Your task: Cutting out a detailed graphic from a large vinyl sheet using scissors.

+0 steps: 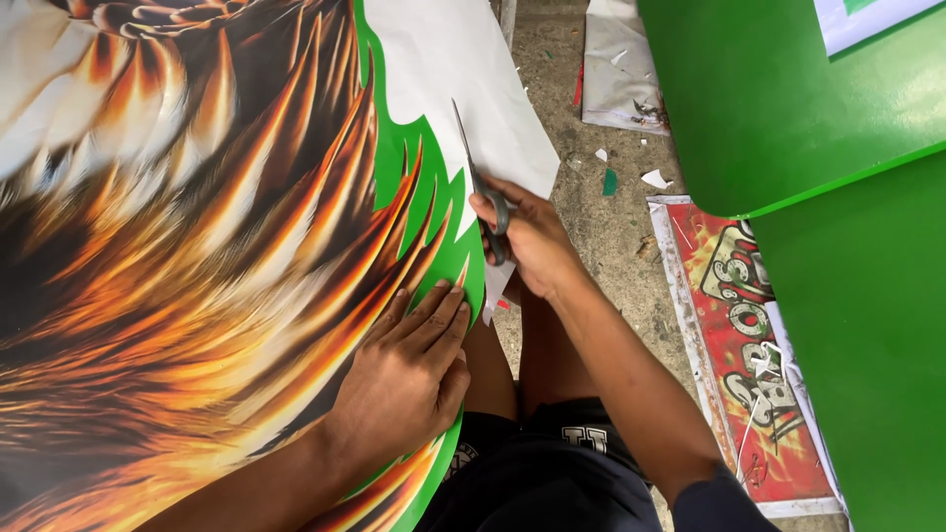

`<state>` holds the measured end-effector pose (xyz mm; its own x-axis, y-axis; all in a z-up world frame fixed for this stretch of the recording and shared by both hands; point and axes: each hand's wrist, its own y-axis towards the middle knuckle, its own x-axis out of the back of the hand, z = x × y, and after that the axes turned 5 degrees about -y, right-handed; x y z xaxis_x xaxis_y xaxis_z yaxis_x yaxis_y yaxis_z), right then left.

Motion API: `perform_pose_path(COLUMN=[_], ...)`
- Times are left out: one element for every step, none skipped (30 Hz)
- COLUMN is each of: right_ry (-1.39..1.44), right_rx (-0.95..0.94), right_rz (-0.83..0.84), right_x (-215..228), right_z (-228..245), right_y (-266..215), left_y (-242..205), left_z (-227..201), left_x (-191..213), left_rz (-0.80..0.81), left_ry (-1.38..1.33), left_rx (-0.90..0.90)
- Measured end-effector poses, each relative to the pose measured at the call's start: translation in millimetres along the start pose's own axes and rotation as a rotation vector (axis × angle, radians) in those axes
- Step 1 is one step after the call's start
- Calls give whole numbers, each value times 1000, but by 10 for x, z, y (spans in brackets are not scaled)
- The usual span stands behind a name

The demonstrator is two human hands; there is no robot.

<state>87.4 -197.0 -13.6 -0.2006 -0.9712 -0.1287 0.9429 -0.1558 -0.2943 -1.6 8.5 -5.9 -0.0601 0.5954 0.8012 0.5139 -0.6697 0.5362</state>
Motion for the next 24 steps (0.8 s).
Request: perform_pose_path(right_ry=[-4, -8, -12, -19, -32, -49, -58, -78, -99, -109, -108, -106, -114, -135, -155, -159, -148, -134, -135, -150, -164, -166, -172, -180], right_rx=[1, 13, 25, 26, 34, 41, 40, 56, 72, 70, 92, 114, 111, 99, 86, 90, 96, 101, 105, 98, 90, 93, 95, 98], right_rz=[4, 17, 31, 33, 41, 49, 52, 21, -9, -1, 1, 6, 16, 9, 2, 9, 7, 0, 4, -3, -10, -11, 11, 34], right_x=[-12, -21, -32, -42, -54, -61, -76, -97, -123, -137, -155, -186, -218, -255, -292, -326, -359, -379, -413, -440, -468, -468, -469, -479], right_z=[48, 97, 145, 190, 233, 278, 296, 312, 327, 370, 414, 453, 518, 590, 665, 703, 745, 791, 848, 898, 949, 972, 999, 1037], right_y=[76, 151, 228, 317, 410, 503, 619, 739, 861, 947, 1033, 1120, 1185, 1251, 1317, 1416, 1515, 1609, 1669, 1724, 1779, 1877, 1975, 2075], left_y=[4, 9, 15, 7, 0, -6, -1, 2, 4, 1, -2, -9, -20, -26, -30, -33, -32, -25, -21, -20, -19, -20, -20, -14], left_z=[-3, -9, -12, -6, 2, 6, 2, -1, -2, -4, -5, -4, -4, 4, 9, 13, 15, 18, 15, 7, 0, 4, 8, 12], left_x=[6, 12, 17, 10, 1, -14, -12, -11, -10, -11, -11, -4, -11, -11, -9, -10, -10, -6, -3, -2, 1, 5, 13, 21], left_rz=[-5, -7, -9, -14, -14, -15, -22, -37, -53, -60, -51, -40, -47, -32, -18, -24, -21, -16, -19, -22, -25, -28, -30, -34], left_ry=[2, 2, 2, 2, 1, -1, -3, -4, -5, -5, -18, -29, -27, -47, -67, -62, -69, -77, -74, -84, -94, -94, -100, -104], left_rx=[3, -1, -6, -2, 0, 3, 8, 3, -3, 7, 7, 9, 20, 19, 18, 21, 23, 21, 21, 24, 28, 26, 21, 17])
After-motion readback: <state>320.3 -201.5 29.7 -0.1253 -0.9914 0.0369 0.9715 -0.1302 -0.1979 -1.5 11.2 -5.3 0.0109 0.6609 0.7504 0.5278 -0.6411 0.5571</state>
